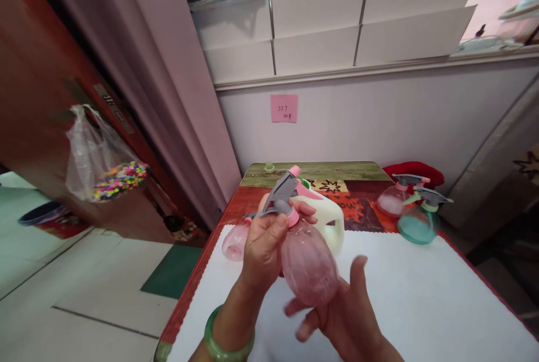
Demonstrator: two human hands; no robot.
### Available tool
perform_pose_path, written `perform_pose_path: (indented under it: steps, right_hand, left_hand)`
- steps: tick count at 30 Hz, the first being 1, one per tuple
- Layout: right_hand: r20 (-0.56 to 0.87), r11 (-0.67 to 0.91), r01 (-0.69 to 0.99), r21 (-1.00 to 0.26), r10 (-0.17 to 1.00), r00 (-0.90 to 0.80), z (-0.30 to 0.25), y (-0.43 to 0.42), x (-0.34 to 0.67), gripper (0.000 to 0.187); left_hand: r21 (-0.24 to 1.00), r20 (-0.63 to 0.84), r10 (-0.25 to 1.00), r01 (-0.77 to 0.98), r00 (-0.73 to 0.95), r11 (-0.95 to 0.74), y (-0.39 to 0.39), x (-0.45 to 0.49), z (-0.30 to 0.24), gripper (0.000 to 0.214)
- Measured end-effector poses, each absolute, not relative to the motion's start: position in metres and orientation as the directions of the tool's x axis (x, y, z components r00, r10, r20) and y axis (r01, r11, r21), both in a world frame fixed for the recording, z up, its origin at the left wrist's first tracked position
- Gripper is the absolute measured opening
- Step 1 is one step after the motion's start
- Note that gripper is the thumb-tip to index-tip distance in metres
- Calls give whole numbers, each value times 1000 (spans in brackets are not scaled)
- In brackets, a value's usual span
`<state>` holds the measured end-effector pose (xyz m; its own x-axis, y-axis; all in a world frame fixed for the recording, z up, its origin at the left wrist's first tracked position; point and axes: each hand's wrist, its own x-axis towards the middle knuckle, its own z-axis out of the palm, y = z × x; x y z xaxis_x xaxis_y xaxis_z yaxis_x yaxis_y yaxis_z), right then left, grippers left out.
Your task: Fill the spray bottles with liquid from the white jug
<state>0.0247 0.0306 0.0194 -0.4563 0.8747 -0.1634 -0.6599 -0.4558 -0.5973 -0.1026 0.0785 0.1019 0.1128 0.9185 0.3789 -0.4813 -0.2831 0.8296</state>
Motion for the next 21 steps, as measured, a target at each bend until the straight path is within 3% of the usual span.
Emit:
perform_pose_path:
  steps: [2,5,8,11,13,16,18,21]
  right_hand:
    - [-298,-643,-613,-458,761,-576,18,32,29,99]
    - [-319,-658,-637,-403,753,-576,16,32,32,79]
    - [-219,-494,-714,-496,867,-447,12,30,30,64]
    - [-70,-208,-717,-666,973,-218,2,30,23,74]
    - [44,39,-624,-780,999,6,-7,32,18,87]
    - [197,312,-339,-887,922,334,-18,33,15,97]
    - [220,326,-235,-916,896,386,-21,32,16,98]
    - [190,265,-222,-938,932,309,-23,30,19,98]
  left_hand:
    - [840,363,921,-478,143,-257,79,-107,98,25]
    - [882,321,935,-408,149,-238,80,-112,96,22]
    - [881,286,953,-420,101,-219,79,-111,99,18]
    - [846,221,974,-506,51,-166,77,-104,105,17]
    - [834,186,982,-529,2,-157,76,-98,110,15]
    - [813,188,972,-534,-139,-233,78,-91,114,13]
    - [801,192,961,-533,-201,-271,80,-89,115,15]
    - [778,190,954,-558,-232,-290,86,-90,117,15]
